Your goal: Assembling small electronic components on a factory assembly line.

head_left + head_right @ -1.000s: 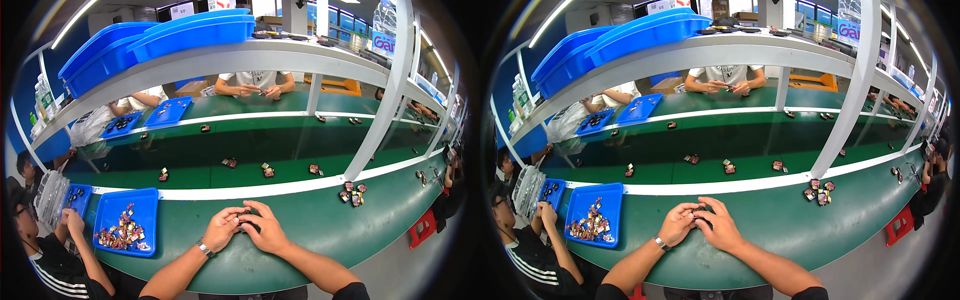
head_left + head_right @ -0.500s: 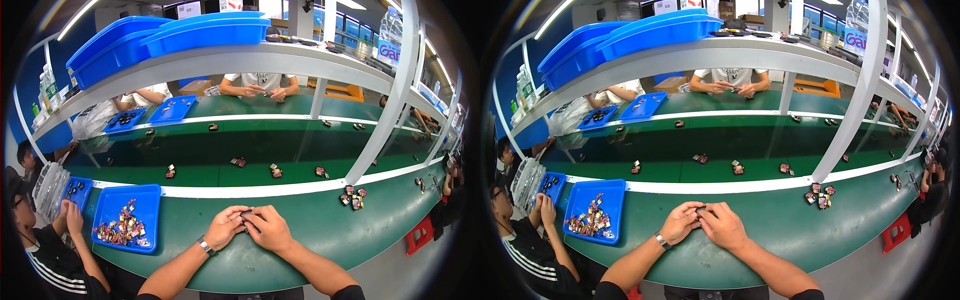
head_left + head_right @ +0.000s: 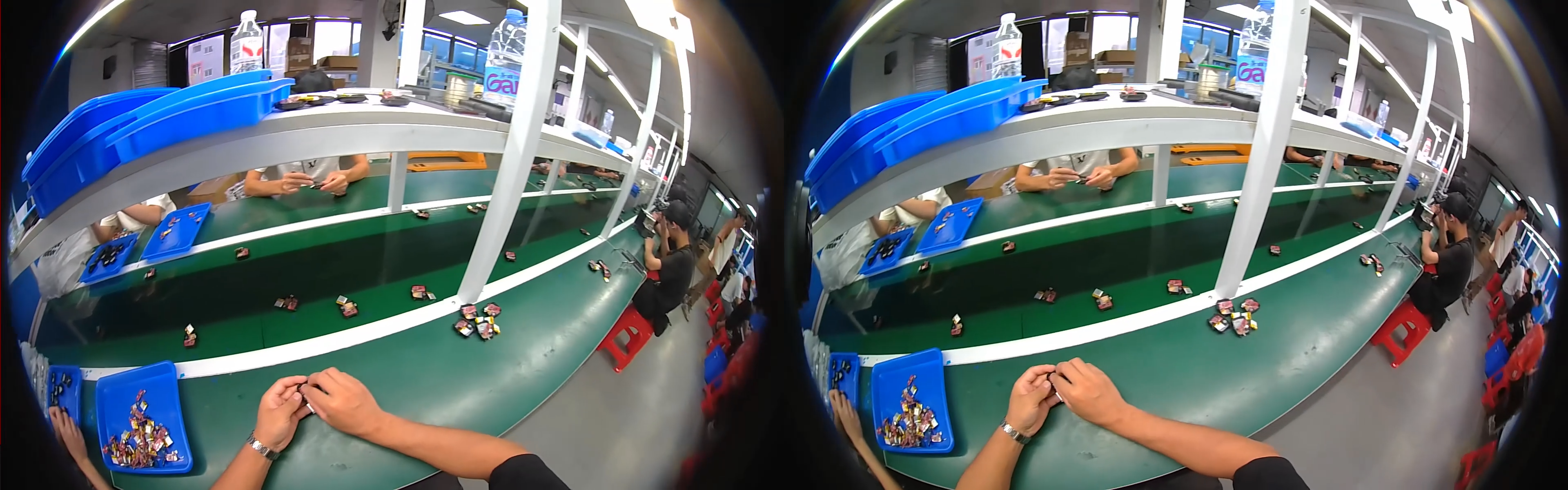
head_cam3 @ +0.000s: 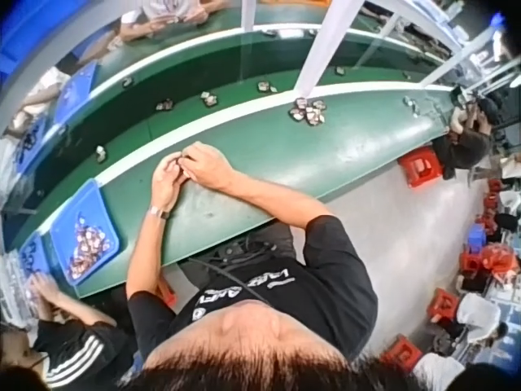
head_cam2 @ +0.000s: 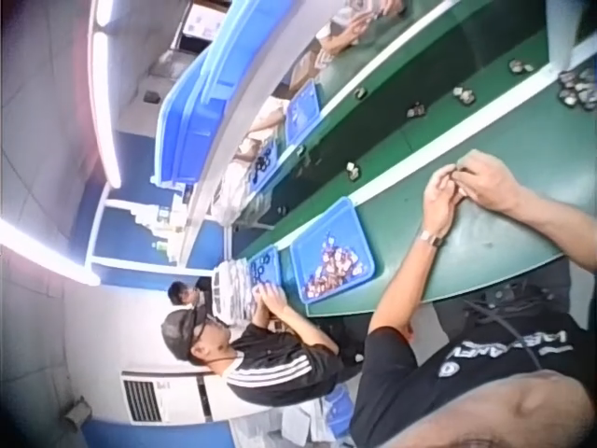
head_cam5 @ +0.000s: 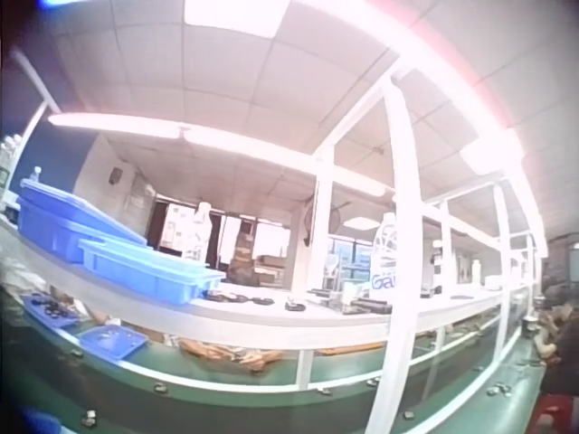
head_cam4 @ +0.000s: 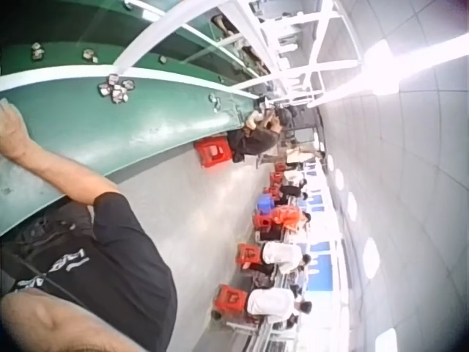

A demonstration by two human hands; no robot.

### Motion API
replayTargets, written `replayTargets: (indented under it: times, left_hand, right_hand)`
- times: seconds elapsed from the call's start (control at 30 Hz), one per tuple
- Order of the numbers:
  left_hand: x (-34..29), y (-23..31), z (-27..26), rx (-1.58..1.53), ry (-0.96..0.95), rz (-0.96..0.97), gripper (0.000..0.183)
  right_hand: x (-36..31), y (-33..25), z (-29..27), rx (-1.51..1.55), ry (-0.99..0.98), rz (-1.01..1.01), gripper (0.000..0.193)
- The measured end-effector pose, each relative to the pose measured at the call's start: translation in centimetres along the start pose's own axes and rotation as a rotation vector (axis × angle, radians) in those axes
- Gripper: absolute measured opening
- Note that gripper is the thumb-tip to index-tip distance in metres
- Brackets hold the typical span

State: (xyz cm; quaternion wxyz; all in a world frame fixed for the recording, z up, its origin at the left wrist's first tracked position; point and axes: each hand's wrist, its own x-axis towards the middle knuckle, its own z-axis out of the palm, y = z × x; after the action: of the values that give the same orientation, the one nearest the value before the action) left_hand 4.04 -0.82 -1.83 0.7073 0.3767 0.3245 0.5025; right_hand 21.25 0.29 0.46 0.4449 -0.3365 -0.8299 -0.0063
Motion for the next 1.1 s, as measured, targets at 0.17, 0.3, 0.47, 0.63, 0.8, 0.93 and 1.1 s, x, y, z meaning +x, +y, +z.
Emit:
replayTargets:
  times: [0.17, 0.3, 0.47, 0.63, 0.8, 0.93, 1.1]
  left_hand:
    - [0.0, 0.4, 0.5, -0.004, 0.037, 0.022, 0.022]
    - [-0.2, 0.3, 0.3, 0.07, 0.092, 0.063, 0.021]
    - [0.3, -0.7, 0.2, 0.236, 0.09, 0.125, 0.02]
    - [0.3, -0.9, -0.4, 0.293, 0.154, 0.149, 0.021]
    - [0.1, -0.1, 0.4, 0.254, 0.122, 0.141, 0.027]
    - [0.3, 0.6, -0.4, 0.176, 0.109, 0.148, 0.034]
    - [0.5, 0.0, -0.9, 0.313, -0.007, 0.117, 0.026]
  right_hand:
    - [0.0, -0.3, 0.1, -0.002, 0.059, 0.001, 0.011]
    - [0.0, -0.4, 0.4, 0.093, 0.037, 0.054, 0.014]
    - [-0.1, 0.4, 0.0, 0.194, -0.038, 0.171, 0.023]
    - [0.1, 0.7, 0.0, 0.566, -0.193, 0.404, 0.022]
    - [0.8, 3.1, 0.6, 0.676, -0.187, 0.495, 0.02]
    - [3.6, 12.5, 0.2, 0.795, 0.092, 0.637, 0.015]
    - [4.3, 23.6, -2.8, -0.002, 0.272, 0.953, 0.027]
